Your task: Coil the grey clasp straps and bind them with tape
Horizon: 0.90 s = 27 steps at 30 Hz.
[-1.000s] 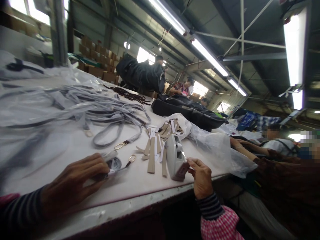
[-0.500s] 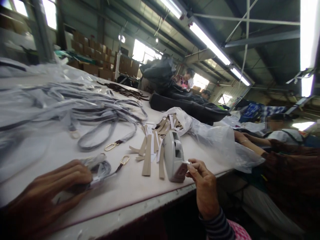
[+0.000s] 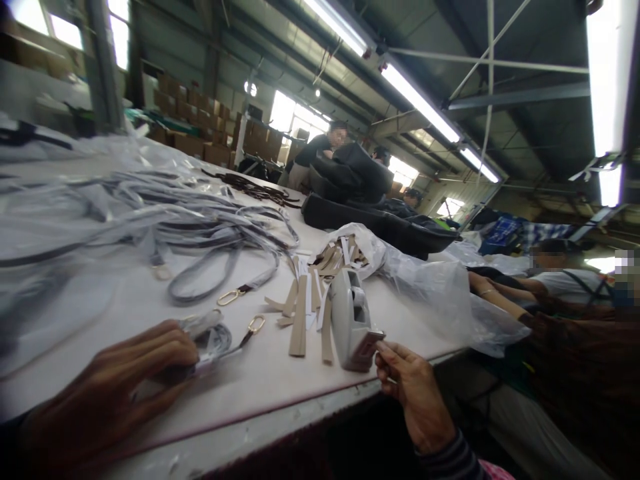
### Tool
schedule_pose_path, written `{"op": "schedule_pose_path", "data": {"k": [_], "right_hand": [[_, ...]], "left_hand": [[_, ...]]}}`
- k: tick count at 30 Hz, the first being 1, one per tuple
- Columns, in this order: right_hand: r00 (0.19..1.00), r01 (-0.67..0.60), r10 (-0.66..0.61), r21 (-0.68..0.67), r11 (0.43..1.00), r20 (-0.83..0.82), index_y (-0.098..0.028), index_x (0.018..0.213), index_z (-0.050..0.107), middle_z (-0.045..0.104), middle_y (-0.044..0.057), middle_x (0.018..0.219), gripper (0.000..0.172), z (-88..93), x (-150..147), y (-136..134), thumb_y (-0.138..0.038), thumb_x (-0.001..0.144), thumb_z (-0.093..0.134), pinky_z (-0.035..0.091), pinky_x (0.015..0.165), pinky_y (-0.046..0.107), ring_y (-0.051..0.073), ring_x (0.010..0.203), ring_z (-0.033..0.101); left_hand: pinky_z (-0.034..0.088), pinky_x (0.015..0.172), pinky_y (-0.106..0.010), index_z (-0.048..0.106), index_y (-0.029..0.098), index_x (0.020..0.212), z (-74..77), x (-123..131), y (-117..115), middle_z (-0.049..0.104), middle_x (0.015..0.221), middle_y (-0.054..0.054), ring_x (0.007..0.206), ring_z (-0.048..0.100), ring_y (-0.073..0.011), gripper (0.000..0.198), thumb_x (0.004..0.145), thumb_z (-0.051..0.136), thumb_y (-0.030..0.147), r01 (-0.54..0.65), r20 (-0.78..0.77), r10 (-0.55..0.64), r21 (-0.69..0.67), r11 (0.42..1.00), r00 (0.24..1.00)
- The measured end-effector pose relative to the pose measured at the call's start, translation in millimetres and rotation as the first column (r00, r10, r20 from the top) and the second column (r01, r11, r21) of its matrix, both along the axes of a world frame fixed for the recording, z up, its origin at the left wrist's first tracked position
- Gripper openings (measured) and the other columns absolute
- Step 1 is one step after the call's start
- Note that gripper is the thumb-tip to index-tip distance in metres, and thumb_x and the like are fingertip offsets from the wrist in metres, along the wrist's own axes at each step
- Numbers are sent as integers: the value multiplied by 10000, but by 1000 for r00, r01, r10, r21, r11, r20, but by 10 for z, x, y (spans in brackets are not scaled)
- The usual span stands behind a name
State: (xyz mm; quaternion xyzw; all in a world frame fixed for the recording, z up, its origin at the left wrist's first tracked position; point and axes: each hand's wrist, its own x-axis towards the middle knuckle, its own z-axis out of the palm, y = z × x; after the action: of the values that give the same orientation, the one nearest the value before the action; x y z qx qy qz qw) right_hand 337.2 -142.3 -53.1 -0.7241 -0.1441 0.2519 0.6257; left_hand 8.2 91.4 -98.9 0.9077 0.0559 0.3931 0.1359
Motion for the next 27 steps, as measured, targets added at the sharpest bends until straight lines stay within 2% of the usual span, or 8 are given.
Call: {"op": "schedule_pose_path", "data": {"k": [4,11,14,18,20,23,25,27], "right_hand": [[999,-32,33,-39,999,18,-151,659,652,556,-23,579,408,30,8,11,-467,546,884,314,389,148,52,454,442],[997,-80,80,-65,995,-3,-151,693,602,557,-34,571,353,129,16,26,-411,616,829,261,384,140,41,422,429],[992,-127,123,-115,985,-38,-156,683,585,551,-37,561,313,16,-47,20,-394,650,786,256,377,136,38,403,425],[975,-205,221,-280,938,27,-171,583,534,490,-47,455,361,-304,-204,-31,-451,660,748,210,336,141,39,333,378],[952,-248,285,-265,932,111,-177,573,528,472,-53,432,400,-407,-266,-62,-508,687,721,215,327,149,40,320,369],[935,-256,301,-232,938,185,-180,569,526,474,-54,415,442,-402,-301,-73,-555,711,710,228,329,156,41,311,367],[949,-207,244,-184,961,202,-180,560,530,458,-57,398,463,-327,-280,-42,-575,700,728,233,333,156,41,317,359],[970,-129,139,-62,990,199,-176,600,573,510,-45,456,444,-243,-230,14,-569,661,771,259,345,148,49,370,404]], "left_hand": [[465,692,-279,558,217,873,-28,23,-29,619,795,-32,748,554,-181,147,901,498,85,-24,26,25,-33,999,999],[428,634,-256,565,214,820,34,22,-52,599,751,-12,696,537,-165,165,878,493,78,-38,41,38,0,999,998],[421,631,-251,563,214,803,50,17,-51,595,737,-2,687,533,-159,159,871,501,84,-51,51,51,14,999,997],[404,633,-253,551,213,801,38,19,-42,588,742,-2,704,528,-166,145,856,507,86,-58,59,57,13,998,997],[396,635,-255,547,211,799,29,21,-31,585,746,-4,714,527,-171,150,846,507,75,-61,66,60,9,998,996],[394,644,-257,545,208,808,21,19,-17,579,750,-3,711,521,-173,153,825,517,59,-64,57,63,13,998,996],[390,646,-257,539,208,813,21,14,-13,576,753,-2,707,516,-171,162,814,516,47,-63,38,62,16,998,997],[385,643,-256,529,208,812,24,11,-15,574,760,-3,709,514,-171,169,808,512,40,-61,22,61,15,998,998]]}}
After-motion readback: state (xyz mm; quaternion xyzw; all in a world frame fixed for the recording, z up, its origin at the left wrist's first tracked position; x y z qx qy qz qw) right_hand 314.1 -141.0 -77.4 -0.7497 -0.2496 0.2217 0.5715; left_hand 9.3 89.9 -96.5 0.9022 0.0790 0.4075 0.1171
